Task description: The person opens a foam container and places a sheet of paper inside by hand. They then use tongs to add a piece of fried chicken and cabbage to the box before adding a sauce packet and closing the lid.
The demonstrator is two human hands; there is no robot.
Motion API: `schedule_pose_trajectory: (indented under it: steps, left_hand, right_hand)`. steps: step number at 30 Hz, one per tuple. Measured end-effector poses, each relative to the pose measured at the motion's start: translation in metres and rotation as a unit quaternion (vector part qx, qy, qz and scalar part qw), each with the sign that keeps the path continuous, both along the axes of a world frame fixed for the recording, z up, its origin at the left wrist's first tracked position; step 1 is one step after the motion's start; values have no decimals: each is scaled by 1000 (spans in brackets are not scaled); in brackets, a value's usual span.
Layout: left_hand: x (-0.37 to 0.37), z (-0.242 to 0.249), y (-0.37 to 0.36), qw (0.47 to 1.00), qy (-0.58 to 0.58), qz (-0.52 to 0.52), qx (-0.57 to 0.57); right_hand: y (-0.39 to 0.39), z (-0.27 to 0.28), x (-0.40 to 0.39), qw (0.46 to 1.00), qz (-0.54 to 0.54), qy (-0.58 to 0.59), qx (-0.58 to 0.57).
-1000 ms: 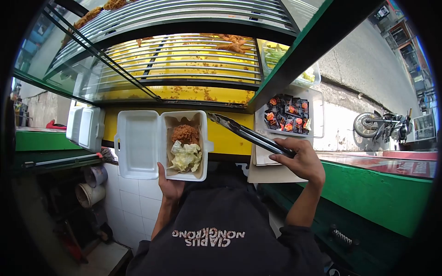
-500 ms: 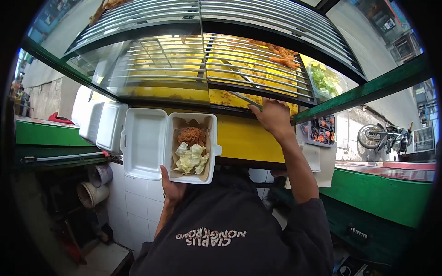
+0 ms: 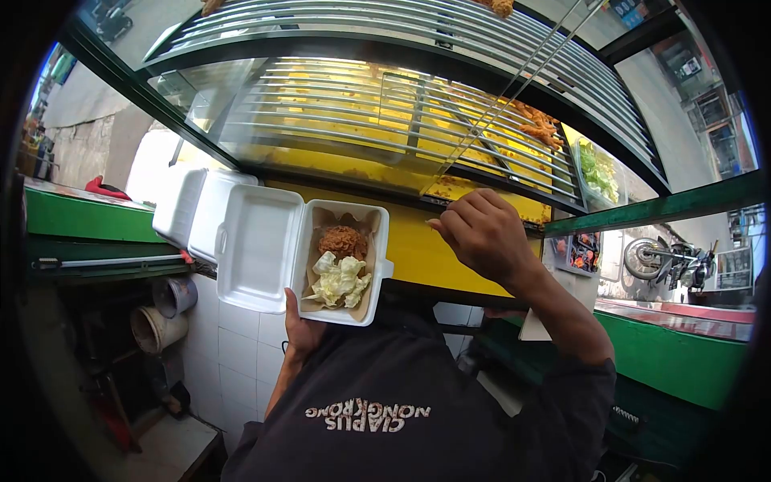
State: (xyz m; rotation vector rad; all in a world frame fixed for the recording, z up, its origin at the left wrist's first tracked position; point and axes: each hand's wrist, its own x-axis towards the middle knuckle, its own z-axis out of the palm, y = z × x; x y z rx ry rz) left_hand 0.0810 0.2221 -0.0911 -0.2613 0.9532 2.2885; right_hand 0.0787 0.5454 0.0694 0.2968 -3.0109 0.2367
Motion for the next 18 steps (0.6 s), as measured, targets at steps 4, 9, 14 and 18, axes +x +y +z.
schedule_pose_trajectory:
  steps: [4,9,14,18]
  left_hand:
    - [-9,12,4,1000,10,-4,-4]
    - [-12,11,12,1000,10,-16,-5]
    - [-10,15,13,998,32,-44,-27]
    - [-14,-17,2,997,17,-75,-22]
  right_hand:
    - [-35,59,-43,947,177,263,55]
    - [-55,95,-96,865,199,371,273]
    - [-59,90,-109,842,231,362,327]
    - [-69,62,-123,820,220,380,366]
